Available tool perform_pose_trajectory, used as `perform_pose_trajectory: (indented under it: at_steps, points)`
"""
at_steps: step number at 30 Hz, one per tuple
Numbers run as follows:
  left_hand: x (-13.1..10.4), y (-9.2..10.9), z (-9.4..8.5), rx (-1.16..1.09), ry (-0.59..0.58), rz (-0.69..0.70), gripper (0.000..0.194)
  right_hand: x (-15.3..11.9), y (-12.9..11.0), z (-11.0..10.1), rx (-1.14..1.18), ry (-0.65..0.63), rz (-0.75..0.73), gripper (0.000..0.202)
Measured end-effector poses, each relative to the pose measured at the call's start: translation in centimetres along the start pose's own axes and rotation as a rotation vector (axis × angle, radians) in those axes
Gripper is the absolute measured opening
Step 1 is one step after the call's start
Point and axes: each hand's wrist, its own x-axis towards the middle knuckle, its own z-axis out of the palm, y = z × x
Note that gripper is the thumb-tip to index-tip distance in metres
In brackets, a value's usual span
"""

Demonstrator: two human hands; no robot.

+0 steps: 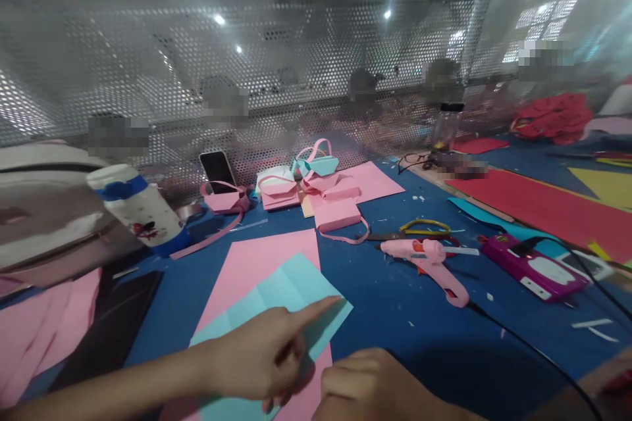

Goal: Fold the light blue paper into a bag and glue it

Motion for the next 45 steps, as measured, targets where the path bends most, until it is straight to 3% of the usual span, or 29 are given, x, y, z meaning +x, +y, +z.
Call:
perform_pose_trajectory:
  at_steps: [2,4,7,10,13,16,22,26,31,36,41,45]
  points:
    - [-1.2,-1.2,0.0,-0.26,0.069,0.06,0.094,0.1,-0.2,-0.6,0.053,-0.029,-0.015,0.038]
    - [-2.5,-2.5,-0.7,-0.423,0.191,0.109,0.074,0.2,-0.7,-1.2,0.109,-0.03,-0.007,0.031]
    - [-4.6,-4.7,-3.2,-0.476,0.53,0.137,0.046,0.2,-1.5,-2.0,0.173,-0.012,0.111,0.035]
    - [-6.7,-6.5,-5.7,-0.517,0.668,0.052,0.033,0.5,-1.9,-2.4,0.181,-0.036,0.138,0.04]
    - [-8.1,-7.0,-6.9,-0.665,0.636,-0.081,0.038,1.3,-2.0,-3.0,0.179,-0.128,0.17,0.036]
    - [-8.5,-6.4,-7.0,-0.811,0.57,-0.186,0.049,2.3,-2.1,-4.0,0.205,-0.269,0.258,0.03]
    - [-8.7,-5.2,-5.9,-0.9,0.512,-0.178,0.058,3.1,-1.6,-5.2,0.116,-0.352,0.306,0.021]
    - [-8.5,-6.0,-4.4,-0.885,0.498,-0.158,0.053,3.3,-0.8,-5.8,0.034,-0.345,0.374,0.022]
    - [-7.9,-6.7,-2.0,-0.811,0.49,-0.086,0.091,4.1,0.2,-5.9,-0.076,-0.335,0.376,0.027]
    - [-7.5,-6.2,-0.6,-0.767,0.506,-0.027,0.088,5.8,1.7,-4.9,-0.111,-0.298,0.31,0.023]
    - [-7.1,-6.1,0.0,-0.789,0.575,0.043,0.097,9.1,3.3,-3.9,-0.073,-0.148,0.341,0.044]
    - [-6.6,-5.6,0.9,-0.844,0.617,0.089,0.096,12.4,4.4,-2.7,0.172,-0.057,0.385,0.035]
